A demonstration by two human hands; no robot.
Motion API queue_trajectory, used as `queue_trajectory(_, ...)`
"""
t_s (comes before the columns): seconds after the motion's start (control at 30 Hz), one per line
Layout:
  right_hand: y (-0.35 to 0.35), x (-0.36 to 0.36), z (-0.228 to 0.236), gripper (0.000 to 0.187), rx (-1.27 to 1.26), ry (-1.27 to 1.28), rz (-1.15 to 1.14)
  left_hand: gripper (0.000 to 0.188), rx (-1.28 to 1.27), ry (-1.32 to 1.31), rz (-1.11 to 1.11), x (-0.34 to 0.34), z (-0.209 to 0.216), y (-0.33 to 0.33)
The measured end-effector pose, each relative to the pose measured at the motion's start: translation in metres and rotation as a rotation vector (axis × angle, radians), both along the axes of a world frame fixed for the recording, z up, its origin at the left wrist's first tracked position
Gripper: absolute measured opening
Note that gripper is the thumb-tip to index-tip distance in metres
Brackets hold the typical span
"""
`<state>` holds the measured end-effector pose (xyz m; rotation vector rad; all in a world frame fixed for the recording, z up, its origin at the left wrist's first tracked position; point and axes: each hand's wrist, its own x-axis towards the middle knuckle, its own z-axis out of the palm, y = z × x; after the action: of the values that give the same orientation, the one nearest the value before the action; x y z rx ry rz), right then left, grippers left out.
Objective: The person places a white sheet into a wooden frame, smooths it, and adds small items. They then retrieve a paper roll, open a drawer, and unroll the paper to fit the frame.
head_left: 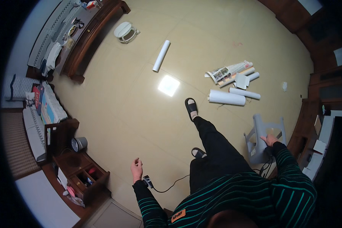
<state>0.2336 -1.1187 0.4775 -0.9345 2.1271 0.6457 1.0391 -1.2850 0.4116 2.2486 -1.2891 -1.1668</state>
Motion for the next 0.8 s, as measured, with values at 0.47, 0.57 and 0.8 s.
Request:
queue_trajectory(0.47, -0.4, 0.018, -0.012, 0.069, -0.192, -0.072, 0.059, 0.029, 0.089, 0.122, -0.319, -0.093, -0.091, -0.377)
queue_trajectory(0.57, -0.483, 0.036, -0.001, 0.067, -0.179, -0.025, 0.096, 0.028, 0.066, 0.155, -0.331, -0.115, -0.124, -0.477)
queue_trajectory(0.8, -0.621, 0.077, -0.017, 0.058, -0.231, -0.047, 0.144, 0.028, 0.077, 0.092, -0.469, -0.166, -0.25, -0.666)
